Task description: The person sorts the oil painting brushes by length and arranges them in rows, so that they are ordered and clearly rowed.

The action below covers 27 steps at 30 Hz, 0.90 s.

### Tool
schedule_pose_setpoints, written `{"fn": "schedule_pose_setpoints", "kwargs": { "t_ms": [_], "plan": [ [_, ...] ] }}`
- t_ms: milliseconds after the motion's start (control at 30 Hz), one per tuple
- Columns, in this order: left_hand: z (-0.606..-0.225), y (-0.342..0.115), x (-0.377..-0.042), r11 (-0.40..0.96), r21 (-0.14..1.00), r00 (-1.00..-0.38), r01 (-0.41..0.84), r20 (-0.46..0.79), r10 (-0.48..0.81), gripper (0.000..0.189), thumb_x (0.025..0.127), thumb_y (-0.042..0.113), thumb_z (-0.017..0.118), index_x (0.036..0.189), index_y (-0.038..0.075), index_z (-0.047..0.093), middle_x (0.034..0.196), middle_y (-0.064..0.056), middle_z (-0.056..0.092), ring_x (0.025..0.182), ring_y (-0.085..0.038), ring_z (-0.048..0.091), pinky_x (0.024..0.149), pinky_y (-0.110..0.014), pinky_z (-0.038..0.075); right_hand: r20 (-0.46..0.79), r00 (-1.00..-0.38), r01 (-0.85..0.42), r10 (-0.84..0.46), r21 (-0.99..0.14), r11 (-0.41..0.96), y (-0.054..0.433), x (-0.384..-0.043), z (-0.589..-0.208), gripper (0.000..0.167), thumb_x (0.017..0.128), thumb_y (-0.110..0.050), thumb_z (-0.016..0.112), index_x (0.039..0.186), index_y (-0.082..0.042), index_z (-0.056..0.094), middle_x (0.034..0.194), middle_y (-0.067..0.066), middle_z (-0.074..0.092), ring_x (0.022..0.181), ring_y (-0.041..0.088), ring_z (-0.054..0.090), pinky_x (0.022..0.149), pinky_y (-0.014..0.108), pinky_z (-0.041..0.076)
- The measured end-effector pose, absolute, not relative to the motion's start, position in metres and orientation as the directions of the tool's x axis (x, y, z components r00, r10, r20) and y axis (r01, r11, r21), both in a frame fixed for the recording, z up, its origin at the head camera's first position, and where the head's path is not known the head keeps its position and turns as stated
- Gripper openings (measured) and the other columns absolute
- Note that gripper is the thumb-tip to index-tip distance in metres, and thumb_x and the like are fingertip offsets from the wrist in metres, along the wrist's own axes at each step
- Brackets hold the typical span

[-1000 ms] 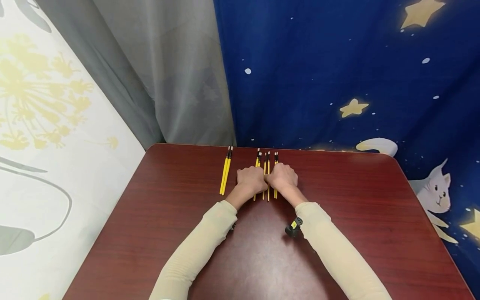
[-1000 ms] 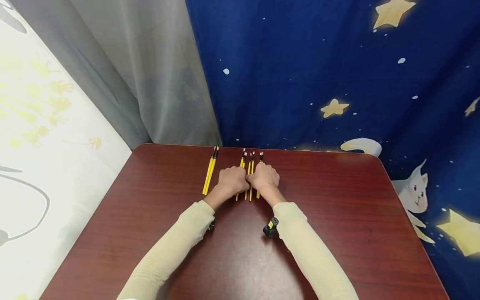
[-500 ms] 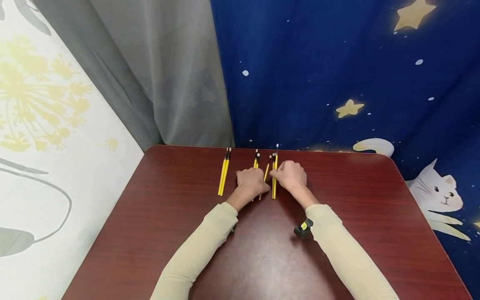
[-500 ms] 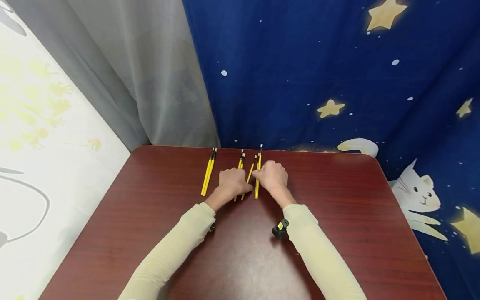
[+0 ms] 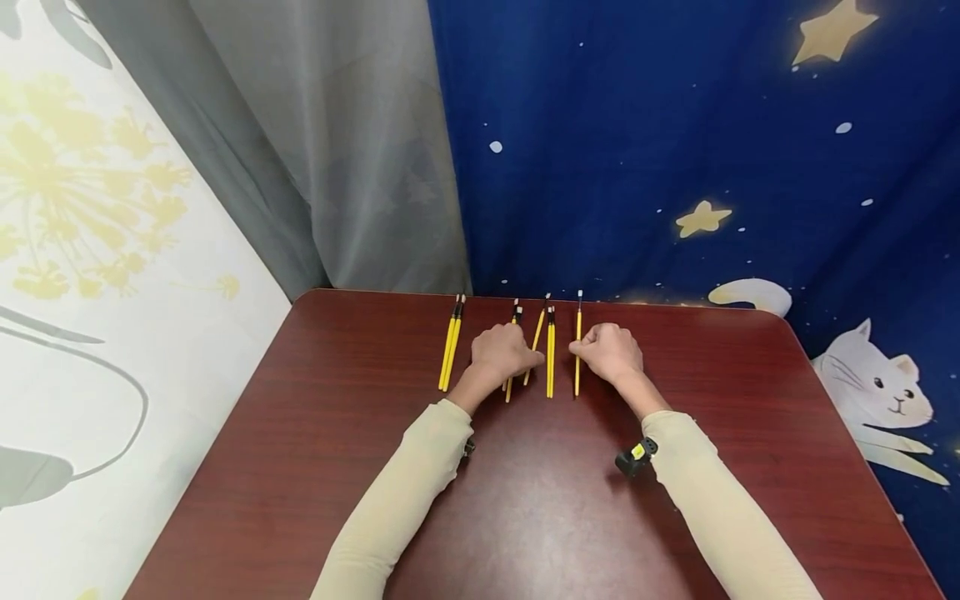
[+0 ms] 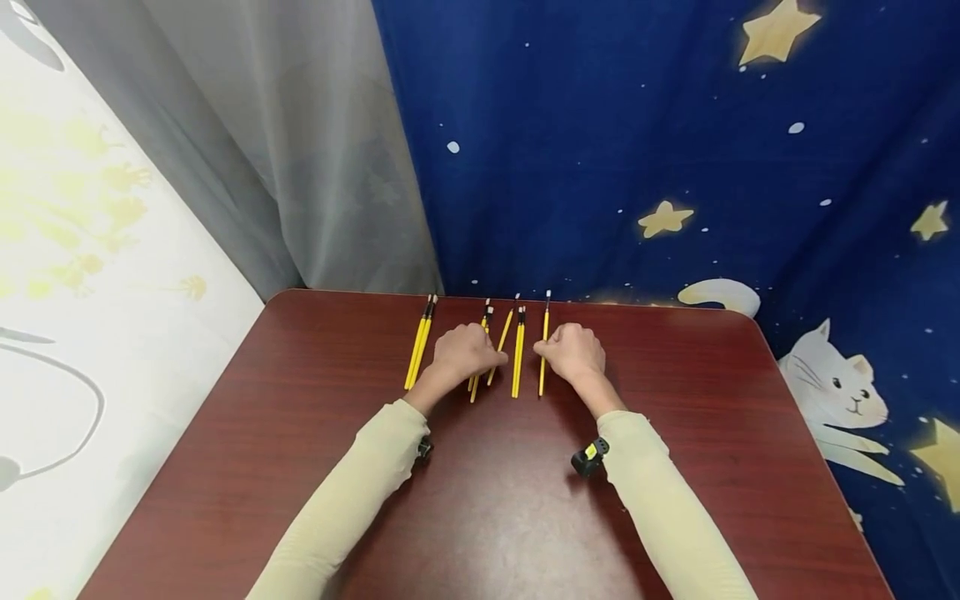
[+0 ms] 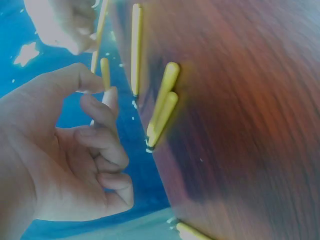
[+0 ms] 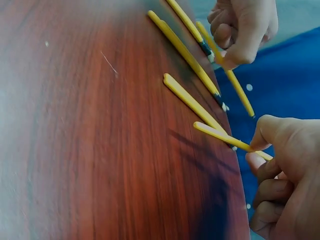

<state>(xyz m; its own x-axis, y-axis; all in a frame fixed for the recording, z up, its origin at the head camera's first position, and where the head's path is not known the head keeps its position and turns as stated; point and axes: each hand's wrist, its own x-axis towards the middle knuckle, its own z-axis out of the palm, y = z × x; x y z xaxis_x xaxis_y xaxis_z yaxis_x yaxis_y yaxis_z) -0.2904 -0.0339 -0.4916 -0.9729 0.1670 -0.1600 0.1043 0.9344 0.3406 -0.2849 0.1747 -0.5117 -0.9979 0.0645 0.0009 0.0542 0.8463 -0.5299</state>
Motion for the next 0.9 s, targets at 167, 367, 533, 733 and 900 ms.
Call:
{"fn": "schedule_pose_setpoints", "kwargs": {
  "t_ms": [167, 367, 533, 733, 900],
  "plan": [
    [-0.492, -0.025, -0.296, 0.876, 0.475, -0.969, 0.078, -0.172, 0.179, 0.058, 0.093, 0.049, 0.072, 0.046, 0.021, 0.052, 0.046, 0.007, 0.044, 0.049, -0.015, 0.05, 0.046, -0.029, 0.034, -0.028, -0.998, 0.061, 0.055, -0.528, 0.847, 0.183, -0.287, -0.512, 0.029, 0.088, -0.04, 0.073, 0.072, -0.018, 0.067, 0.068, -0.003, 0.063, 0.068, 0.023, 0.06, 0.061, 0.033, 0.043],
    [-0.496, -0.006, -0.295, 0.875, 0.48, -0.975, 0.067, -0.155, 0.16, 0.057, 0.091, 0.048, 0.074, 0.046, 0.022, 0.051, 0.046, 0.008, 0.043, 0.053, -0.016, 0.052, 0.051, -0.031, 0.039, -0.056, -0.997, 0.081, 0.06, -0.525, 0.847, 0.188, -0.292, -0.513, 0.029, 0.089, -0.042, 0.072, 0.074, -0.017, 0.069, 0.068, -0.003, 0.063, 0.068, 0.022, 0.06, 0.06, 0.033, 0.044],
    [-0.498, 0.01, -0.294, 0.909, 0.411, -0.98, 0.073, -0.139, 0.142, 0.047, 0.091, 0.05, 0.072, 0.055, 0.021, 0.059, 0.056, 0.005, 0.056, 0.06, -0.016, 0.06, 0.056, -0.034, 0.047, -0.077, -0.996, 0.079, 0.046, -0.513, 0.855, 0.192, -0.297, -0.514, 0.032, 0.09, -0.042, 0.072, 0.073, -0.016, 0.069, 0.065, -0.004, 0.061, 0.066, 0.022, 0.059, 0.06, 0.033, 0.043],
    [-0.501, 0.028, -0.295, 0.936, 0.344, -0.98, 0.069, -0.155, 0.129, 0.038, 0.091, 0.053, 0.071, 0.07, 0.022, 0.069, 0.077, 0.001, 0.071, 0.066, -0.019, 0.065, 0.057, -0.037, 0.051, -0.119, -0.992, 0.087, 0.032, -0.495, 0.865, 0.198, -0.303, -0.514, 0.032, 0.093, -0.042, 0.073, 0.077, -0.014, 0.072, 0.068, -0.002, 0.063, 0.068, 0.021, 0.059, 0.06, 0.032, 0.043],
    [-0.508, 0.041, -0.297, 0.951, 0.302, -0.977, 0.069, -0.173, 0.125, 0.034, 0.092, 0.052, 0.07, 0.072, 0.025, 0.069, 0.091, 0.001, 0.076, 0.076, -0.021, 0.068, 0.066, -0.04, 0.055, -0.148, -0.989, 0.096, 0.028, -0.478, 0.873, 0.2, -0.305, -0.516, 0.033, 0.093, -0.042, 0.071, 0.079, -0.013, 0.073, 0.073, 0.001, 0.067, 0.072, 0.023, 0.061, 0.062, 0.033, 0.044]
  ]
}}
